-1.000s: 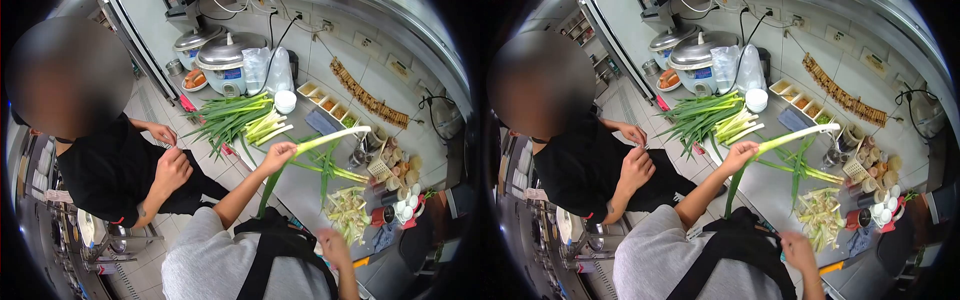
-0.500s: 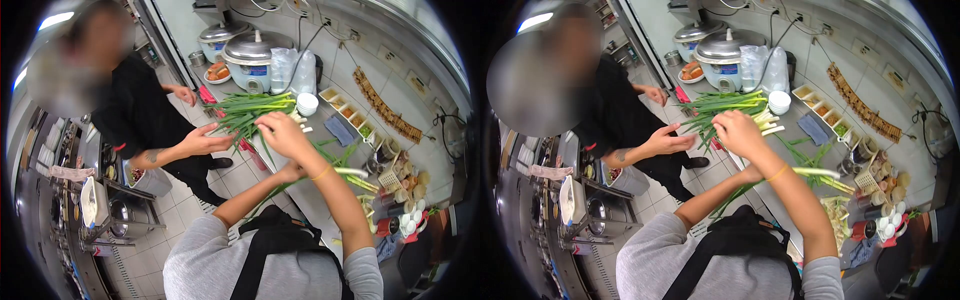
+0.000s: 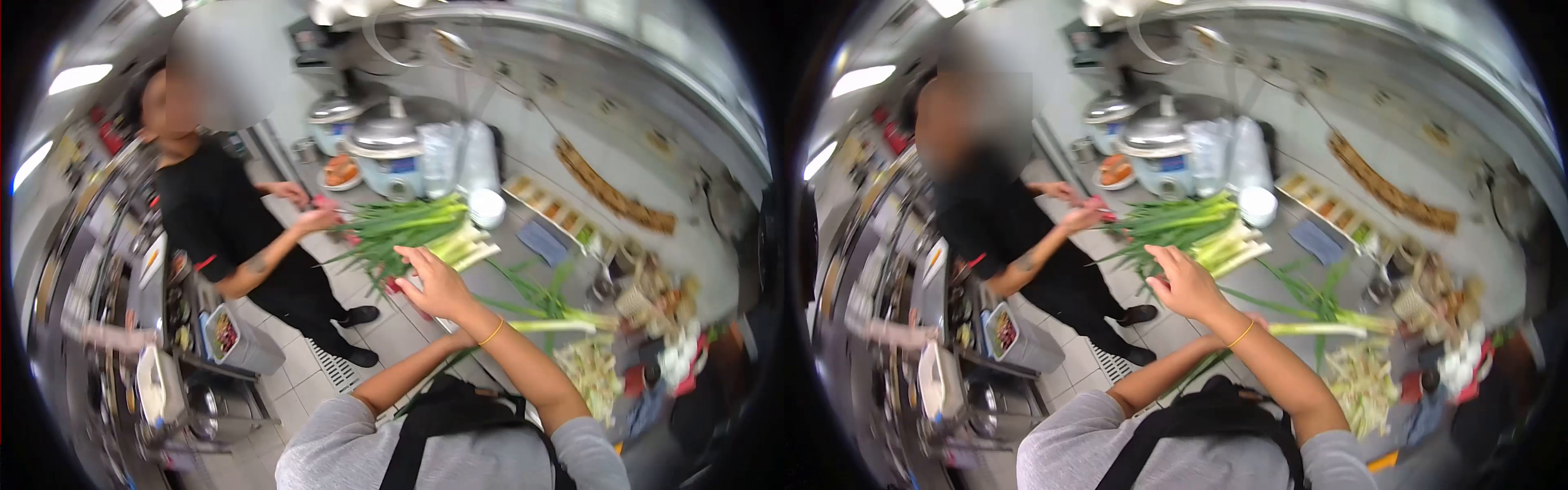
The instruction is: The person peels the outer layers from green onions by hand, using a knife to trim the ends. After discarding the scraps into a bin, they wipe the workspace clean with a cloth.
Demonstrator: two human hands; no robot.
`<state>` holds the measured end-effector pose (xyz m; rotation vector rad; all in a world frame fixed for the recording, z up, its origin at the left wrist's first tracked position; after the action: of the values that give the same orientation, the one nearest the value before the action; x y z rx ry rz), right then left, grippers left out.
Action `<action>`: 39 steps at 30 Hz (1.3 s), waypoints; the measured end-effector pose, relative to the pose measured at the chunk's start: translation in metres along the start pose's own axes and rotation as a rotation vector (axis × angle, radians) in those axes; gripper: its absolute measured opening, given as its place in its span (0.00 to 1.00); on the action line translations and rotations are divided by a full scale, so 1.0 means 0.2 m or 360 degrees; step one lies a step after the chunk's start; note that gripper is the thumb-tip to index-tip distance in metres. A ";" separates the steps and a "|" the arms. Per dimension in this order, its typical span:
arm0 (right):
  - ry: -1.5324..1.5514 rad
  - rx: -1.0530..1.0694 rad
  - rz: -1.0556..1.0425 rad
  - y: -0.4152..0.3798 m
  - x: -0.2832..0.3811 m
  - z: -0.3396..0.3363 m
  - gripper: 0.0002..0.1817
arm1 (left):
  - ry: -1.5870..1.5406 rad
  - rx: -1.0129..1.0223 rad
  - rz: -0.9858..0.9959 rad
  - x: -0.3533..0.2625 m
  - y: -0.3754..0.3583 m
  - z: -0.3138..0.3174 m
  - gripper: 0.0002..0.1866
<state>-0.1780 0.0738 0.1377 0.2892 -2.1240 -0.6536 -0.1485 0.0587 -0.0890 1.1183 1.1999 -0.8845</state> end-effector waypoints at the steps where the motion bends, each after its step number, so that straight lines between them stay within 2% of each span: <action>1: 0.0029 -0.0070 0.0046 -0.09 -0.04 -0.06 0.25 | -0.0070 0.0117 -0.0058 0.06 0.01 0.07 0.16; 4: 0.0043 -0.0276 0.0303 -0.40 -0.15 -0.31 0.25 | -0.0562 -0.0333 0.0102 0.05 0.10 0.01 0.12; 6: 0.0000 -0.0493 0.0530 -0.66 -0.22 -0.50 0.24 | 0.0369 -0.0264 -0.0121 -0.12 0.15 0.11 0.12; 8: -0.0035 -0.0924 0.0823 -0.99 -0.34 -0.70 0.24 | 0.0153 -0.0169 -0.0674 0.04 0.17 0.12 0.12; 10: -0.0208 -0.1340 0.1128 -1.42 -0.45 -0.88 0.23 | 0.0137 -0.0128 -0.0695 0.06 0.22 0.16 0.13; 12: -0.0674 -0.1758 0.1313 -1.95 -0.50 -1.01 0.22 | 0.0037 -0.0112 -0.0690 0.10 0.28 0.21 0.12; 13: -0.0867 -0.1927 0.1609 -2.17 -0.42 -1.07 0.24 | -0.0082 -0.0050 -0.0698 0.10 0.31 0.25 0.11; 14: -0.1148 -0.1984 0.1763 -2.43 -0.39 -1.10 0.24 | -0.0091 -0.0024 -0.0712 0.06 0.33 0.29 0.11; 15: -0.1429 -0.2023 0.1909 -2.65 -0.36 -1.10 0.25 | -0.0108 -0.0009 -0.0804 0.02 0.35 0.33 0.11; 17: -0.1574 -0.2029 0.2386 -2.87 -0.25 -1.10 0.25 | -0.0077 0.0089 -0.0884 0.02 0.39 0.38 0.11; 18: -0.1584 -0.2028 0.2398 -2.93 -0.25 -1.13 0.25 | -0.0086 0.0100 -0.0892 0.04 0.42 0.40 0.11; 20: -0.1846 -0.1831 0.2215 -3.00 -0.31 -1.20 0.25 | 0.0010 0.0236 -0.0839 0.07 0.45 0.46 0.10; 22: -0.1912 -0.1778 0.2233 -3.01 -0.38 -1.31 0.27 | 0.0017 0.0270 -0.0864 0.07 0.47 0.52 0.10; 24: -0.2130 -0.1589 0.2931 -2.90 -0.33 -1.39 0.28 | 0.0022 0.0309 -0.0877 0.07 0.49 0.58 0.09; 25: -0.2137 -0.1594 0.2941 -2.88 -0.32 -1.42 0.28 | 0.0009 0.0320 -0.0848 0.06 0.50 0.61 0.10; 27: -0.1607 -0.1528 0.3908 -2.98 -0.29 -1.39 0.27 | -0.0007 0.0324 -0.0815 0.04 0.51 0.65 0.10; 28: -0.1608 -0.1525 0.3899 -3.05 -0.30 -1.38 0.27 | 0.0033 0.0378 -0.0756 0.03 0.52 0.66 0.12; 30: -0.0964 -0.1095 0.3688 -3.32 -0.44 -1.24 0.29 | 0.0079 0.0396 -0.0709 0.00 0.51 0.66 0.13; 31: -0.0964 -0.1069 0.3667 -3.41 -0.48 -1.19 0.29 | 0.0103 0.0449 -0.0690 -0.02 0.51 0.67 0.14; 33: -0.1235 -0.1535 0.3342 -3.50 -0.51 -1.10 0.25 | 0.0148 0.0511 -0.0671 -0.01 0.52 0.68 0.15; 34: -0.1224 -0.1509 0.3334 -3.50 -0.49 -1.05 0.25 | 0.0154 0.0487 -0.0682 -0.02 0.50 0.68 0.15; 36: -0.1335 -0.1969 0.2977 -3.45 -0.38 -1.04 0.17 | 0.0245 0.0467 -0.0671 -0.05 0.52 0.69 0.15; 37: -0.1335 -0.1964 0.2956 -3.39 -0.33 -1.01 0.17 | 0.0247 0.0449 -0.0661 -0.06 0.52 0.70 0.15; 39: -0.1869 -0.2407 0.1854 -3.10 -0.15 -0.97 0.11 | 0.0517 0.0383 -0.0675 -0.06 0.52 0.69 0.15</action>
<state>-0.0238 -0.4974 -0.1294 -2.3448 -1.4999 -1.5393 -0.0179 -0.0506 -0.0578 1.2550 1.6719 -1.2255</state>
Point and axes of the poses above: each hand's wrist, its own y-axis towards the middle knuckle, its own z-axis out of the palm, x = y × z, the point moved 5 cm from there along y, towards the middle knuckle, and after that the axes turned 3 degrees about -x, right-handed, at the moved point
